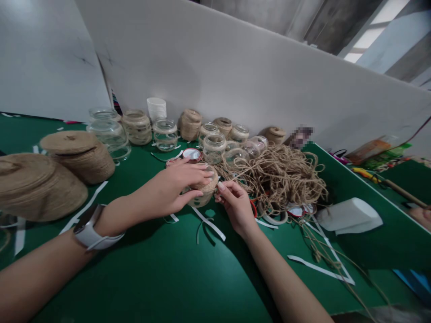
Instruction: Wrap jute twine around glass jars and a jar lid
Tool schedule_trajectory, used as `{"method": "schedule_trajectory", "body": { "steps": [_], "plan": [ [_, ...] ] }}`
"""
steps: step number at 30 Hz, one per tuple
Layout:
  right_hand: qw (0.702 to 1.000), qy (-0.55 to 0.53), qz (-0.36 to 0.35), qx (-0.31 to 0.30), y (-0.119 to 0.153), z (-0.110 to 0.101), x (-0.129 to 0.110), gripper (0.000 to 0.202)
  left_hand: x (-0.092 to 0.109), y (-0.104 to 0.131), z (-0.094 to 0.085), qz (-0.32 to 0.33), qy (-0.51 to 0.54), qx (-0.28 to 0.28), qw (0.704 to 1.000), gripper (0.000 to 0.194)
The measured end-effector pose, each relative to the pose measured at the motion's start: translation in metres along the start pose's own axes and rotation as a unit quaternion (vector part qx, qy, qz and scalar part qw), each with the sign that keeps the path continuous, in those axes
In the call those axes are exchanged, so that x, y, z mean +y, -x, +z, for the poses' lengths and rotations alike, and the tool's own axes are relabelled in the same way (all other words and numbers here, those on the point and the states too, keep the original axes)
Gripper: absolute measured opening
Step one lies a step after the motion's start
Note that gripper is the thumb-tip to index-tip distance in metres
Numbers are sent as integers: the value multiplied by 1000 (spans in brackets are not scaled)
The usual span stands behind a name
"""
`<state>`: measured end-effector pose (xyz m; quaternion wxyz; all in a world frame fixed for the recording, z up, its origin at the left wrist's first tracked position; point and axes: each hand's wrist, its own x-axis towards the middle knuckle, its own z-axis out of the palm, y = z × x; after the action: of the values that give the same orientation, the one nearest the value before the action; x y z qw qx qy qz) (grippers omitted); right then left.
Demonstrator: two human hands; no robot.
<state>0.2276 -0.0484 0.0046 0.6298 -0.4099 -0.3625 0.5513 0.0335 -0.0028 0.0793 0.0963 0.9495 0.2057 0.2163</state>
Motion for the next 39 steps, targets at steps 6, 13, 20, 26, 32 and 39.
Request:
{"method": "schedule_trajectory", "body": {
  "steps": [6, 13, 20, 26, 32, 39],
  "plan": [
    [1000, -26, 16, 4, 0, -1, -1, 29, -2, 2, 5, -16, -37, 13, 999, 23],
    [999, -31, 23, 2, -1, -2, 1, 30, 0, 3, 18, -16, -100, 35, 994, 49],
    [999, -33, 14, 6, -2, -1, 0, 29, 4, 2, 29, -12, -137, 62, 989, 45],
    [999, -31, 19, -4, 0, -1, -1, 29, 0, -1, 22, -31, -58, 24, 998, 44],
    [996, -85, 38, 16, -4, -5, -1, 29, -4, -3, 17, -29, -32, 4, 999, 46],
    [995, -89, 40, 18, -7, -9, 1, 30, -10, -7, 9, -22, 15, -28, 999, 42]
  ]
}}
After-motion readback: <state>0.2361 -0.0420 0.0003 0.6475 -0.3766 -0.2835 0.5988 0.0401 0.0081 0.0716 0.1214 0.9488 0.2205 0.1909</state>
